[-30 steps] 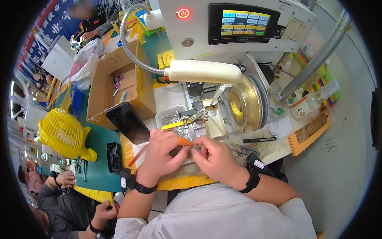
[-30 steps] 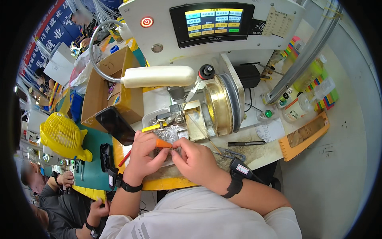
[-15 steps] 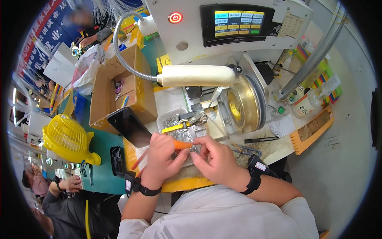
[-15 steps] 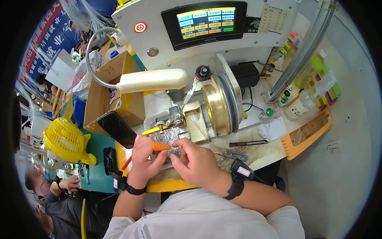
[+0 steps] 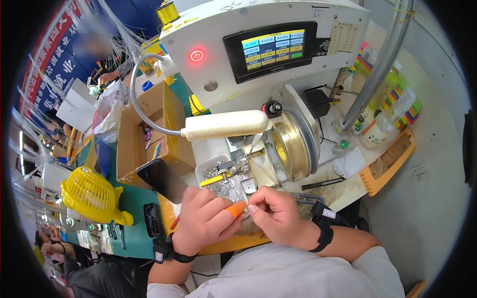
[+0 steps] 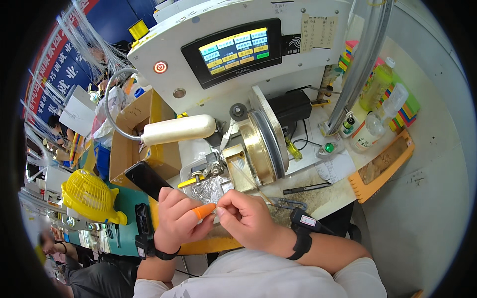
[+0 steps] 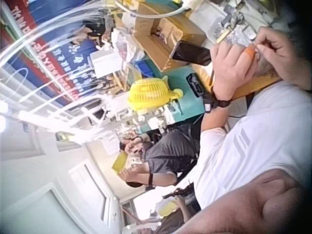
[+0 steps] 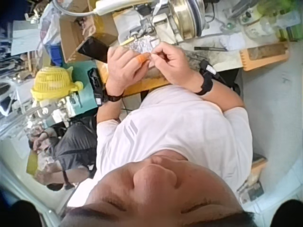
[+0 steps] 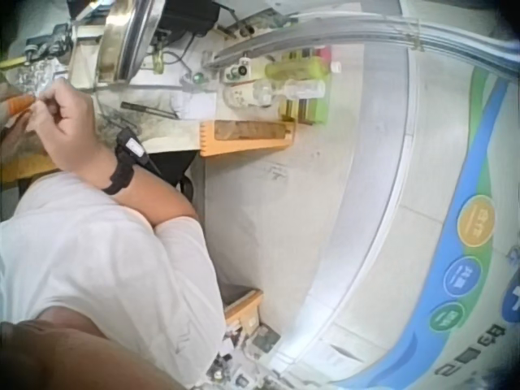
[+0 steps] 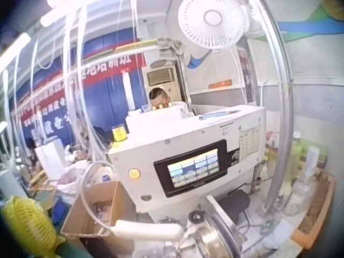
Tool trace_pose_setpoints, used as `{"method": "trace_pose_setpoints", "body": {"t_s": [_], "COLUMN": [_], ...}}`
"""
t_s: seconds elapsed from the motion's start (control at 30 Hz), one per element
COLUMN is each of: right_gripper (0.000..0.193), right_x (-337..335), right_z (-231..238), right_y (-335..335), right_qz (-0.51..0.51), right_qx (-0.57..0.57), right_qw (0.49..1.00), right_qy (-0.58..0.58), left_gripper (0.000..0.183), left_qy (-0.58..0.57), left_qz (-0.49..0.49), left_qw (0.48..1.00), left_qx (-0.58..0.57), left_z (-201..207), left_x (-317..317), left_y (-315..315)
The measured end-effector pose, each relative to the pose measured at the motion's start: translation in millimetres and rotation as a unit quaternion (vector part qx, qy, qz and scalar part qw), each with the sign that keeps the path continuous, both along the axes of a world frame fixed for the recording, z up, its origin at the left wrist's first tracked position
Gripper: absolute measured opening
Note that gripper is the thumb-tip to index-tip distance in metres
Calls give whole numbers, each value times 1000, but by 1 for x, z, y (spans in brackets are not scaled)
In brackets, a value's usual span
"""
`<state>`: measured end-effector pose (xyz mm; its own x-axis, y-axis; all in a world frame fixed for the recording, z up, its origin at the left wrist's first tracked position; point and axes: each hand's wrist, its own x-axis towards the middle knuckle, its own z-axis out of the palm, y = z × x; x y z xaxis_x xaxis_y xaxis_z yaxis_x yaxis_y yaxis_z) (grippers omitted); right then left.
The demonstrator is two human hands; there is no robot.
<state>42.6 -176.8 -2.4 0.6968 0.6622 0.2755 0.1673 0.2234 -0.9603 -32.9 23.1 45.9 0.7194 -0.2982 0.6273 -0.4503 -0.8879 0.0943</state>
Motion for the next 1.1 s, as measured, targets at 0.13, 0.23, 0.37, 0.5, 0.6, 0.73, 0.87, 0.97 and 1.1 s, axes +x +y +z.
{"method": "trace_pose_setpoints", "body": {"t_s": [0.13,0.23,0.37,0.5,0.6,0.73,0.87,0.97,1.1], "right_gripper": [5,5,3,7,8,12,5,8,15], "right_x": [7,7,1,1,1,0,6,7,0], "right_z": [19,23,21,23,25,25,47,56,44], "right_y": [-1,4,9,12,9,12,7,8,22], "right_qz": [19,-20,-19,-14,-2,-89,-94,-72,-119], "right_qx": [-36,1,102,185,210,264,254,260,238], "right_qw": [999,999,993,977,973,961,949,935,941], "right_qy": [-20,-44,64,101,93,0,-159,-229,-208], "left_gripper": [26,24,23,22,20,20,21,20,16], "left_qy": [1,10,18,17,30,-12,19,12,76], "left_qz": [-31,-62,-91,-104,-105,23,166,155,97], "left_qw": [999,998,988,986,986,995,986,988,987], "left_qx": [34,-14,-120,-127,-122,-100,-24,-12,-102], "left_z": [19,22,23,29,33,37,22,25,31], "left_x": [10,18,32,38,39,55,65,70,74], "left_y": [2,2,-5,-10,-10,-23,-24,-24,-17]}}
